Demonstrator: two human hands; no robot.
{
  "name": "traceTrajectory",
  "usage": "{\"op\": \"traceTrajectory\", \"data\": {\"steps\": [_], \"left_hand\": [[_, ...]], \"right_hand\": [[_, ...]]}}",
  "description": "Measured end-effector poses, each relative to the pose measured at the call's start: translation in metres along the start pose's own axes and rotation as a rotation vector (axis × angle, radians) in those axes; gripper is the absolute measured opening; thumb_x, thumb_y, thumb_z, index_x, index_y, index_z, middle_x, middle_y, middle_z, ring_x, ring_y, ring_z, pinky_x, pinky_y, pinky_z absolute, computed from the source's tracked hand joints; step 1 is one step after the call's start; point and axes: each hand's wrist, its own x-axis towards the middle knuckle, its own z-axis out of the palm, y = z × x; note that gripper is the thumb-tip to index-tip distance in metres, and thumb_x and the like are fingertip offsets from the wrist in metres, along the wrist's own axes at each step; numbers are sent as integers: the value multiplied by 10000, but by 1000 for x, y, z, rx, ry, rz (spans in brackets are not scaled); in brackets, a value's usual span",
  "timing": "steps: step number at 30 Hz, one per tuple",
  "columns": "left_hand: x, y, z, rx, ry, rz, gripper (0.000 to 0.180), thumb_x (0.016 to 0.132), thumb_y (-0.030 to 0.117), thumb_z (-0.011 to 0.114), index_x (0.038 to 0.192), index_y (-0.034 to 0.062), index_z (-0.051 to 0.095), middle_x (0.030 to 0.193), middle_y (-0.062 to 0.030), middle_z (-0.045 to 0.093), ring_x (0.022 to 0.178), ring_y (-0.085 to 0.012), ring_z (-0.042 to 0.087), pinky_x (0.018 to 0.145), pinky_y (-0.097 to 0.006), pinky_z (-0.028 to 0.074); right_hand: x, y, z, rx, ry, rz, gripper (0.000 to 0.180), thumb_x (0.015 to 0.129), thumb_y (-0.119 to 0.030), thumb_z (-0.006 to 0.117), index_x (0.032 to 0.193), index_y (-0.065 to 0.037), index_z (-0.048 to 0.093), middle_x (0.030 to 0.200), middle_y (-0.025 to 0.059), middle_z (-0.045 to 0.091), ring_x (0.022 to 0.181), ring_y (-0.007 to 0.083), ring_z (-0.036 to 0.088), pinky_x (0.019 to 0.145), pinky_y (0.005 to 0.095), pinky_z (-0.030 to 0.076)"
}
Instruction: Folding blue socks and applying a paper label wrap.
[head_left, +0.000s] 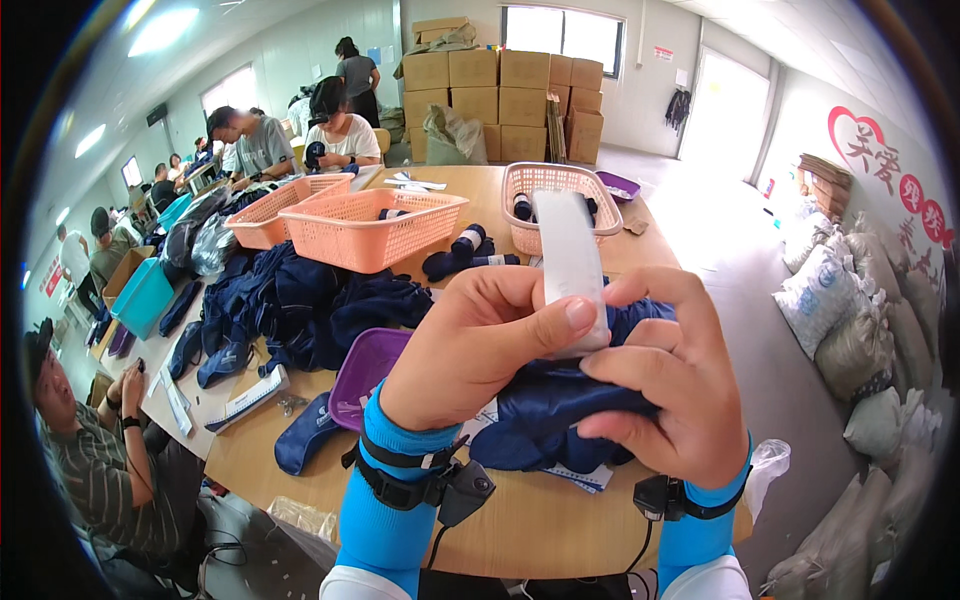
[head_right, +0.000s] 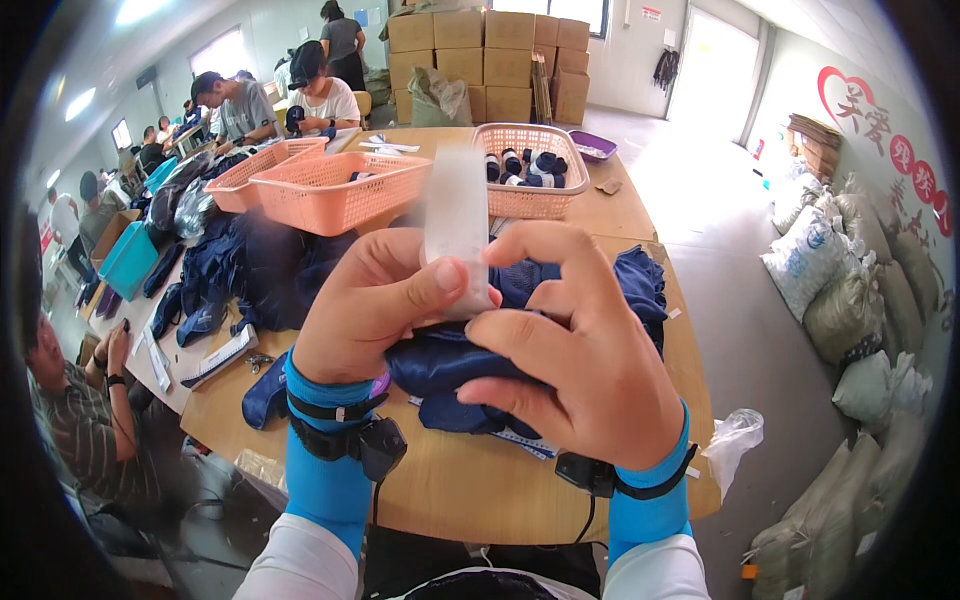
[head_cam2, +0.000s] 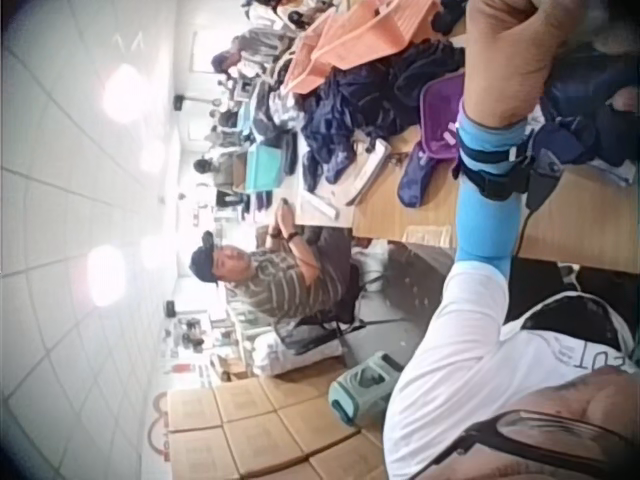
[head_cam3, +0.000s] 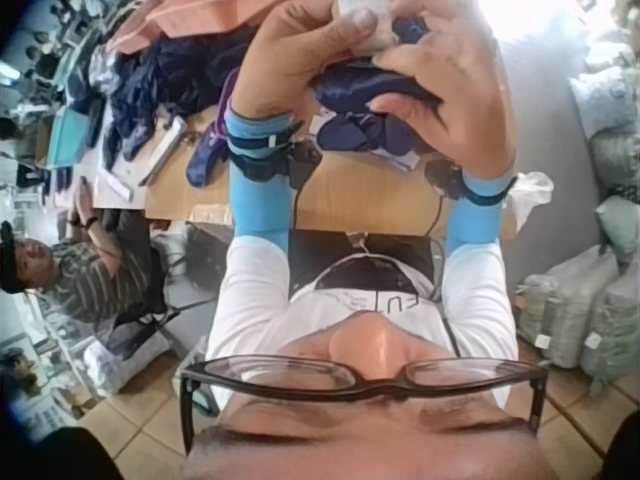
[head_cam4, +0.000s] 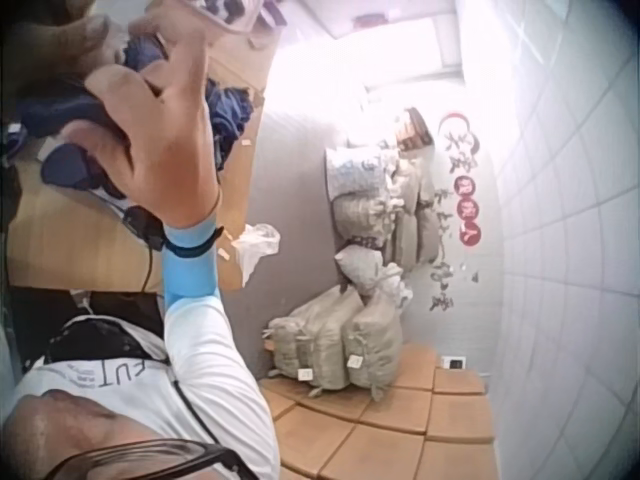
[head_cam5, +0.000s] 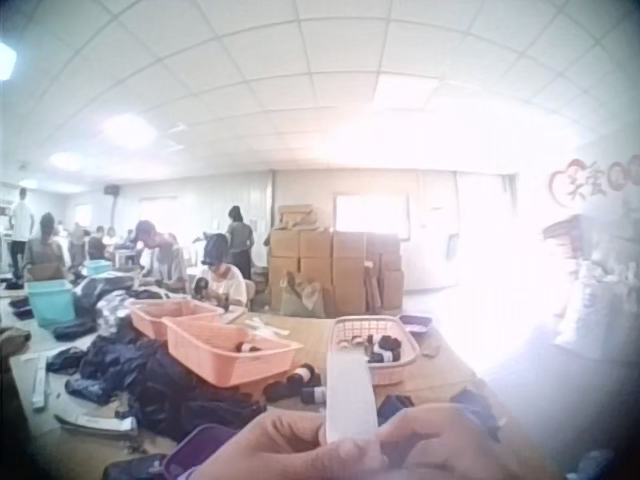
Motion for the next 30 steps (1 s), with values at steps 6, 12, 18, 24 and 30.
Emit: {"op": "traceTrajectory", "data": {"steps": [6,12,18,24,30], "left_hand": [[8,-5,-4,181,-22,27,238,1039,199,745,1076,-29,804,1041,-69,788,947,-107,700,849,-258,553],[13,-15,5,137,12,44,283,1050,222,735,1145,-40,786,1081,-78,785,1010,-120,708,897,-266,555],[16,-22,11,101,-87,212,265,963,166,841,1120,-16,729,1006,12,725,925,-39,621,798,-214,530],[12,-16,15,152,-186,251,430,863,39,901,1228,-5,678,1153,-16,705,1060,-69,634,954,-266,545],[14,-24,8,235,-154,379,323,913,23,836,1202,-17,697,1155,-22,695,1067,-87,628,970,-271,521]], "right_hand": [[1,8,3,-48,2,75,359,820,-206,917,1055,-21,719,1342,167,517,646,149,532,595,301,465],[-1,17,0,-86,80,56,355,834,-230,905,1053,-12,730,1319,190,547,941,237,640,752,332,520],[-3,19,-2,-142,164,120,387,846,-314,902,1036,-26,726,1209,177,617,1107,317,629,917,408,535],[-7,21,-6,12,175,110,418,894,-290,876,1099,-9,644,1201,171,593,1119,306,621,945,415,527],[-14,33,5,128,181,31,554,915,-235,824,1292,-9,486,1172,189,582,1054,325,650,942,421,527]]}}
